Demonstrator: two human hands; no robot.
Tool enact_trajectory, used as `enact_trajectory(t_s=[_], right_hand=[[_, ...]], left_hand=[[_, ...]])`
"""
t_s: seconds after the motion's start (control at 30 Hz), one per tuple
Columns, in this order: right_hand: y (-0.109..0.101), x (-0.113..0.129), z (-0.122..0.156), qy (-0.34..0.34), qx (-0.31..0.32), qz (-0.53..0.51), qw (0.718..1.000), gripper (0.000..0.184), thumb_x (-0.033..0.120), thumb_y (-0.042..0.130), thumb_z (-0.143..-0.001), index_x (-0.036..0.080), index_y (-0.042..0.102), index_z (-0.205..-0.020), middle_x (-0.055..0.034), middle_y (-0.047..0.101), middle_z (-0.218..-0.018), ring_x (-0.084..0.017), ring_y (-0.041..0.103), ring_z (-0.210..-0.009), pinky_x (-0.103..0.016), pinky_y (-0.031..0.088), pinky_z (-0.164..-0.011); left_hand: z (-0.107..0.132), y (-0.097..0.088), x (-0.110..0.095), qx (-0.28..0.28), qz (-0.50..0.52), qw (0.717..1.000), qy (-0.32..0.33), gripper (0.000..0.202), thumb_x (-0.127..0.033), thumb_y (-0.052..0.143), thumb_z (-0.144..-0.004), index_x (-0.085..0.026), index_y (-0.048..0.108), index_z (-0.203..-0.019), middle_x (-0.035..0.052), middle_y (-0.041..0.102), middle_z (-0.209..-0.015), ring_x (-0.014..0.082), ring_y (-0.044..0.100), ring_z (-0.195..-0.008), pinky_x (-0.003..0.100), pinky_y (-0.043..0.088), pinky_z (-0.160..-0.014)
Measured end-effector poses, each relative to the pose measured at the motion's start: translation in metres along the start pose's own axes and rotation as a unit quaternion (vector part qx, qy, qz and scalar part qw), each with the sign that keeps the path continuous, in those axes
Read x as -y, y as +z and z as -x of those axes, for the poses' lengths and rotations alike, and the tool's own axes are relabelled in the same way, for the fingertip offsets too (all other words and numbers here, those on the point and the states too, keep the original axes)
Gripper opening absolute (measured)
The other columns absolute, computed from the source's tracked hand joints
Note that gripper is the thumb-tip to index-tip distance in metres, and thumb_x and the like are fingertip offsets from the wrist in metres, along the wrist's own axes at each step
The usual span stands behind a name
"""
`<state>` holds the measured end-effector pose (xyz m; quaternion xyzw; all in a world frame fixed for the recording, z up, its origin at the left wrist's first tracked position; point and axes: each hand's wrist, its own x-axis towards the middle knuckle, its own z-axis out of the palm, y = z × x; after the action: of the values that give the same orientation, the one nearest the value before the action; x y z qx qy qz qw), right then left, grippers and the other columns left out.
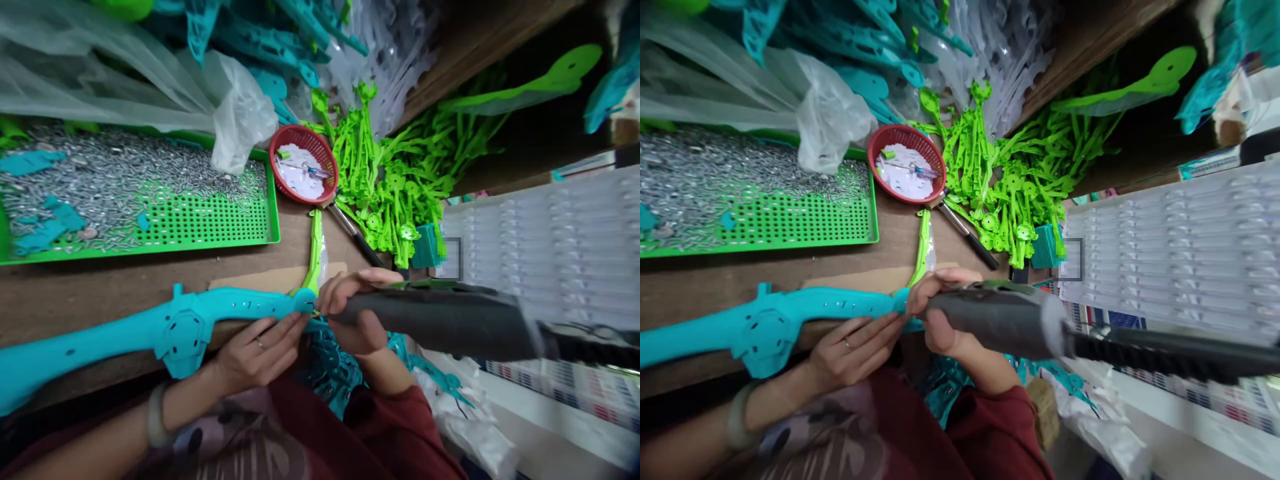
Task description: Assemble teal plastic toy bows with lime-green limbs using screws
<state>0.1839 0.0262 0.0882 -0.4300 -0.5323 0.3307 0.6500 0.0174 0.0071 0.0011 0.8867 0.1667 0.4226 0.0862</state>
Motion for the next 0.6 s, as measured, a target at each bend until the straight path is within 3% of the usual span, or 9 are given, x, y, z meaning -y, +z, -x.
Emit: enact_trajectory(t_s=[0.13, 0.3, 0.53, 0.6], right_hand=[[0.0, -0.011, -0.002, -0.029, 0.052, -0.011, 0.998, 0.031, 0.036, 0.059, -0.088, 0.034, 0.053, -0.119, 0.008, 0.05, -0.058, -0.015, 0.052, -0.043, -0.028, 0.047, -0.043], [-0.001, -0.003, -0.009, -0.022, 0.109, -0.019, 0.994, 0.036, 0.04, 0.062, -0.088, 0.032, 0.052, -0.122, 0.0088, 0.049, -0.056, -0.014, 0.052, -0.042, -0.024, 0.046, -0.041], [-0.004, 0.007, -0.006, -0.005, 0.11, -0.009, 0.994, 0.035, 0.041, 0.063, -0.089, 0.032, 0.05, -0.121, 0.0081, 0.052, -0.058, -0.014, 0.055, -0.046, -0.026, 0.048, -0.043], [-0.005, 0.004, -0.004, 0.029, 0.109, 0.006, 0.994, 0.033, 0.044, 0.064, -0.087, 0.032, 0.05, -0.115, 0.0088, 0.052, -0.058, -0.014, 0.055, -0.047, -0.027, 0.048, -0.046]], left_hand=[[-0.001, -0.001, -0.001, 0.0, 0.008, 1.0, -0.009, 0.024, -0.012, 0.05, -0.098, -0.018, 0.071, -0.089, 0.0057, 0.071, -0.129, 0.0186, 0.061, -0.127, 0.035, 0.043, -0.11], [-0.004, -0.003, -0.002, 0.003, 0.008, 1.0, -0.017, 0.026, -0.011, 0.048, -0.098, -0.019, 0.07, -0.087, 0.004, 0.073, -0.125, 0.0178, 0.065, -0.122, 0.033, 0.047, -0.1], [-0.006, -0.004, 0.0, -0.001, 0.003, 1.0, -0.01, 0.027, -0.013, 0.047, -0.1, -0.018, 0.07, -0.086, 0.0041, 0.074, -0.124, 0.0179, 0.065, -0.119, 0.033, 0.048, -0.094], [-0.006, -0.004, 0.0, -0.001, 0.003, 1.0, -0.015, 0.027, -0.012, 0.048, -0.099, -0.019, 0.07, -0.085, 0.0036, 0.074, -0.123, 0.0174, 0.066, -0.118, 0.033, 0.048, -0.095]])
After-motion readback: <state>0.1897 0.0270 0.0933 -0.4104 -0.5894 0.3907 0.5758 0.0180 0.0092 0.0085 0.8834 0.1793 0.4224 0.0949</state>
